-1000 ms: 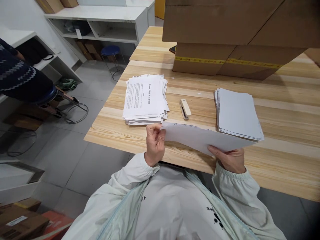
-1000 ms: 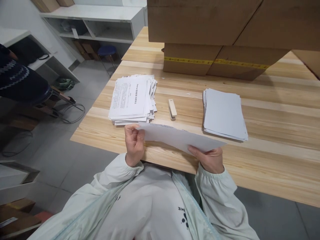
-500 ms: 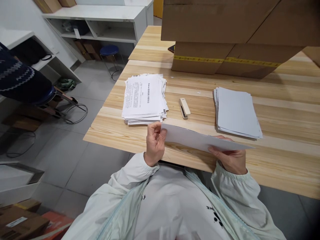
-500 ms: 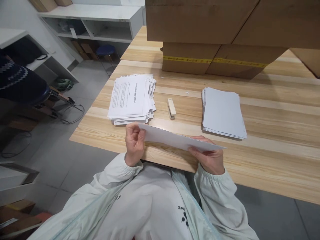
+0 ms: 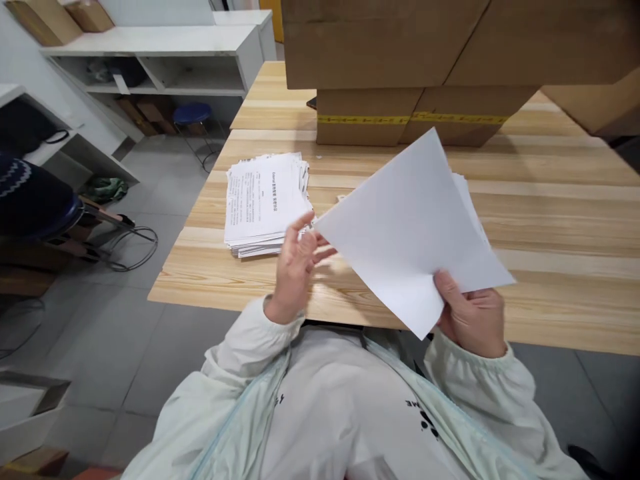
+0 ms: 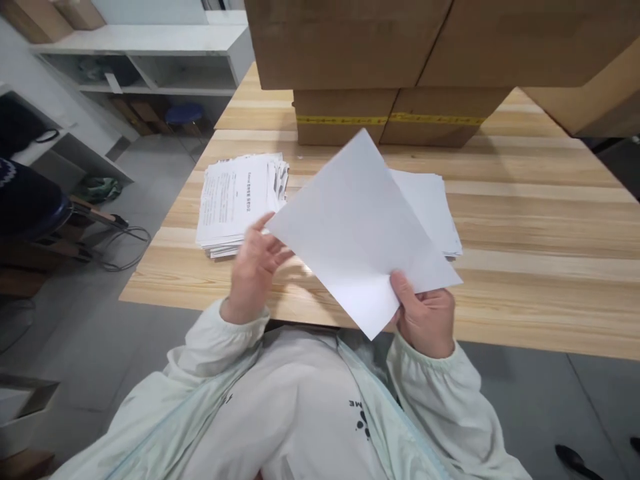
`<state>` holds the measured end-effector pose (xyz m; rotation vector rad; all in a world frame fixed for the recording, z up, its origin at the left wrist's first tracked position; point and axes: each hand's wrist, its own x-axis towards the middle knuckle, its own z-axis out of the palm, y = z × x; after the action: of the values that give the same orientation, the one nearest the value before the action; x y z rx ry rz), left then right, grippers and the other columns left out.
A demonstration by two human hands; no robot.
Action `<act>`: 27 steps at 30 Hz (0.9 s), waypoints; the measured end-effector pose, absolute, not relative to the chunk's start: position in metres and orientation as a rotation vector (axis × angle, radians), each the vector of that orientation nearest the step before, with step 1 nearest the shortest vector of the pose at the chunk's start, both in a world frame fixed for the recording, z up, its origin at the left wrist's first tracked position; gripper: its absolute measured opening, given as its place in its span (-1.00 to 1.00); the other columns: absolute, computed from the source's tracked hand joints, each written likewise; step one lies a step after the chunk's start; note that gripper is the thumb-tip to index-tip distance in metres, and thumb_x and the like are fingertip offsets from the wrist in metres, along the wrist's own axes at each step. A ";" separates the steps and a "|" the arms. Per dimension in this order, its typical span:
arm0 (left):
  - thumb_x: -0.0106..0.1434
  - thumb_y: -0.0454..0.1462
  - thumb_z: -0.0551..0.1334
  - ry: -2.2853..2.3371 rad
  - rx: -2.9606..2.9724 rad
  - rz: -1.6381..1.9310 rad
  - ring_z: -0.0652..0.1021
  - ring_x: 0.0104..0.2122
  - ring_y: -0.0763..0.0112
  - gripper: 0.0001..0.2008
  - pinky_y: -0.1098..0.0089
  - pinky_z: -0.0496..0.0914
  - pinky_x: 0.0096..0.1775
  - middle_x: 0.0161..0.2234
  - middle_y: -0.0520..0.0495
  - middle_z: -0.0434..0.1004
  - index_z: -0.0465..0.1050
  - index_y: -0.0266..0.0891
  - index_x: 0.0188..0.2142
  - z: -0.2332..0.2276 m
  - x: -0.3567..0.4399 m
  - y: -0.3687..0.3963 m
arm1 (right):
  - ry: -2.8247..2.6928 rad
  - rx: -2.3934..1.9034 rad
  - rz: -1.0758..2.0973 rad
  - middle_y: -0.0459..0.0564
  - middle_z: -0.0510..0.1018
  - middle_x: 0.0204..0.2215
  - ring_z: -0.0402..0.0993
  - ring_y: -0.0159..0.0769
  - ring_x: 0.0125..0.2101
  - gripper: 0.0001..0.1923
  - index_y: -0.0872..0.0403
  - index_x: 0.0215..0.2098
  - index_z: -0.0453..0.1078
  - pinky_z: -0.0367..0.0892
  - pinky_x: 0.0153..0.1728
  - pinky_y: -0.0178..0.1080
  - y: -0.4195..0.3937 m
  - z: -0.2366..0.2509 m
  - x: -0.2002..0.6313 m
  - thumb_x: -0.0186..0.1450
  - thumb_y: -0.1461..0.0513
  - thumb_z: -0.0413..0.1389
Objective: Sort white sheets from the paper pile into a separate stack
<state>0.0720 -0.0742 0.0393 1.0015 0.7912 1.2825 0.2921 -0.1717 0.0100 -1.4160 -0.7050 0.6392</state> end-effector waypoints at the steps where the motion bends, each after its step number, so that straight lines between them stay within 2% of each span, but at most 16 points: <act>1: 0.17 0.14 0.38 0.769 0.919 1.208 0.64 -0.20 0.31 -0.35 0.31 0.51 -0.18 -0.14 -0.12 0.63 0.32 -0.13 0.12 0.030 0.078 -0.082 | -0.656 -1.410 0.642 -0.07 0.59 -0.52 0.61 -0.17 -0.32 -0.68 0.03 -0.25 0.54 0.56 -0.37 -0.19 -0.171 0.005 0.283 0.15 0.03 0.39; 3: 0.14 0.07 0.44 0.754 0.835 1.082 0.64 -0.11 0.27 -0.31 0.27 0.52 -0.09 -0.06 -0.15 0.63 0.30 -0.13 0.14 0.014 0.088 -0.096 | -0.579 -1.412 0.690 -0.06 0.57 -0.57 0.55 -0.23 -0.52 -0.67 0.04 -0.31 0.53 0.47 -0.60 -0.23 -0.173 -0.006 0.268 0.12 0.00 0.40; 5: 0.13 0.03 0.46 0.772 0.821 1.071 0.62 -0.02 0.22 -0.36 0.22 0.49 0.02 -0.02 -0.18 0.62 0.36 -0.17 0.09 0.005 0.094 -0.103 | -0.574 -1.440 0.828 -0.08 0.53 -0.65 0.36 -0.33 -0.72 -0.66 0.04 -0.41 0.49 0.26 -0.80 -0.28 -0.182 -0.015 0.263 0.12 -0.03 0.39; 7: 0.13 0.03 0.46 0.795 0.821 1.099 0.60 0.03 0.15 -0.42 0.17 0.47 0.07 0.00 -0.21 0.62 0.42 -0.22 0.01 0.003 0.095 -0.103 | -0.604 -1.448 0.953 -0.09 0.52 -0.67 0.28 -0.35 -0.78 -0.63 0.03 -0.46 0.46 0.20 -0.85 -0.27 -0.191 -0.016 0.272 0.10 -0.06 0.39; 8: 0.12 0.03 0.46 0.797 0.819 1.091 0.60 0.04 0.13 -0.44 0.16 0.47 0.08 0.00 -0.22 0.63 0.43 -0.23 -0.02 0.004 0.093 -0.100 | -0.629 -1.436 1.015 -0.07 0.55 -0.64 0.35 -0.31 -0.75 -0.61 0.02 -0.42 0.48 0.29 -0.80 -0.24 -0.194 -0.014 0.283 0.09 -0.09 0.38; 10: 0.10 0.00 0.48 0.766 0.820 1.013 0.60 0.04 0.10 -0.43 0.14 0.48 0.06 0.00 -0.22 0.64 0.44 -0.24 -0.01 0.006 0.090 -0.095 | -0.656 -1.390 1.112 -0.01 0.66 -0.47 0.58 -0.16 -0.56 -0.45 0.00 -0.19 0.54 0.49 -0.62 -0.17 -0.194 -0.006 0.310 0.11 -0.23 0.28; 12: 0.09 -0.03 0.50 0.702 0.837 0.910 0.61 0.03 0.09 -0.41 0.15 0.48 0.05 0.00 -0.23 0.63 0.43 -0.24 0.03 0.007 0.090 -0.091 | -0.653 -1.363 1.171 0.03 0.70 -0.33 0.67 -0.09 -0.40 -0.24 -0.05 0.04 0.49 0.54 -0.52 -0.15 -0.184 0.005 0.336 0.10 -0.34 0.18; 13: 0.09 -0.04 0.50 0.672 0.847 0.866 0.62 0.01 0.10 -0.40 0.16 0.49 0.05 0.00 -0.24 0.63 0.42 -0.25 0.04 0.006 0.092 -0.091 | -0.664 -1.373 1.176 0.03 0.70 -0.32 0.66 -0.10 -0.41 -0.19 -0.06 0.11 0.45 0.52 -0.54 -0.18 -0.177 0.010 0.345 0.07 -0.33 0.21; 17: 0.14 -0.11 0.46 0.666 0.922 0.807 0.65 -0.19 0.23 -0.27 0.23 0.51 -0.09 -0.03 -0.22 0.63 0.28 -0.23 0.23 -0.002 0.104 -0.096 | -0.837 -1.434 1.104 -0.11 0.67 -0.44 0.54 -0.29 -0.61 -0.08 -0.05 0.25 0.29 0.40 -0.61 -0.30 -0.142 0.020 0.344 -0.04 0.03 0.46; 19: 0.16 -0.19 0.43 0.778 1.041 0.861 0.59 -0.40 0.38 -0.16 0.33 0.49 -0.23 -0.21 -0.07 0.65 0.12 -0.16 0.37 -0.007 0.104 -0.100 | -0.886 -1.443 1.100 -0.16 0.65 -0.49 0.51 -0.33 -0.63 -0.03 -0.01 0.25 0.24 0.39 -0.61 -0.32 -0.128 0.017 0.334 -0.07 0.07 0.48; 21: 0.20 -0.28 0.37 0.922 1.175 0.910 0.42 -0.58 0.50 -0.11 0.42 0.40 -0.37 -0.45 0.12 0.56 0.00 -0.10 0.44 -0.011 0.101 -0.103 | -0.872 -1.477 1.151 -0.18 0.62 -0.55 0.49 -0.33 -0.64 0.00 0.04 0.21 0.24 0.38 -0.61 -0.33 -0.118 0.011 0.327 -0.13 0.05 0.50; 22: 0.21 -0.31 0.34 0.976 1.219 0.916 0.34 -0.62 0.53 -0.13 0.45 0.35 -0.43 -0.53 0.17 0.49 0.01 -0.09 0.44 -0.013 0.098 -0.104 | -0.864 -1.498 1.188 -0.18 0.62 -0.57 0.49 -0.32 -0.64 0.01 0.06 0.20 0.24 0.38 -0.62 -0.32 -0.114 0.007 0.326 -0.15 0.06 0.50; 24: 0.20 -0.34 0.30 1.014 1.243 0.885 0.29 -0.63 0.55 -0.29 0.48 0.29 -0.48 -0.57 0.17 0.45 0.27 -0.13 0.34 -0.014 0.095 -0.103 | -0.871 -1.529 1.242 -0.17 0.61 -0.58 0.48 -0.30 -0.64 0.05 0.09 0.22 0.22 0.37 -0.62 -0.31 -0.108 0.001 0.329 -0.18 0.07 0.50; 26: 0.18 -0.34 0.29 0.996 1.178 0.784 0.35 -0.58 0.54 -0.55 0.48 0.30 -0.48 -0.51 0.07 0.50 0.55 -0.23 0.09 -0.012 0.094 -0.098 | -0.916 -1.545 1.251 -0.17 0.61 -0.58 0.48 -0.30 -0.64 0.05 0.10 0.25 0.21 0.35 -0.62 -0.31 -0.103 -0.003 0.335 -0.15 0.08 0.48; 27: 0.18 -0.34 0.28 0.990 1.117 0.724 0.39 -0.56 0.53 -0.65 0.47 0.31 -0.47 -0.49 0.03 0.52 0.61 -0.28 -0.03 -0.010 0.094 -0.095 | -0.950 -1.553 1.243 -0.16 0.61 -0.58 0.47 -0.30 -0.64 0.04 0.11 0.26 0.21 0.34 -0.62 -0.31 -0.099 -0.004 0.338 -0.12 0.08 0.46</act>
<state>0.0942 -0.0949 -0.0098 1.1175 0.9896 0.7241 0.3382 -0.0994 -0.0042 -1.5534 -0.9497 1.2435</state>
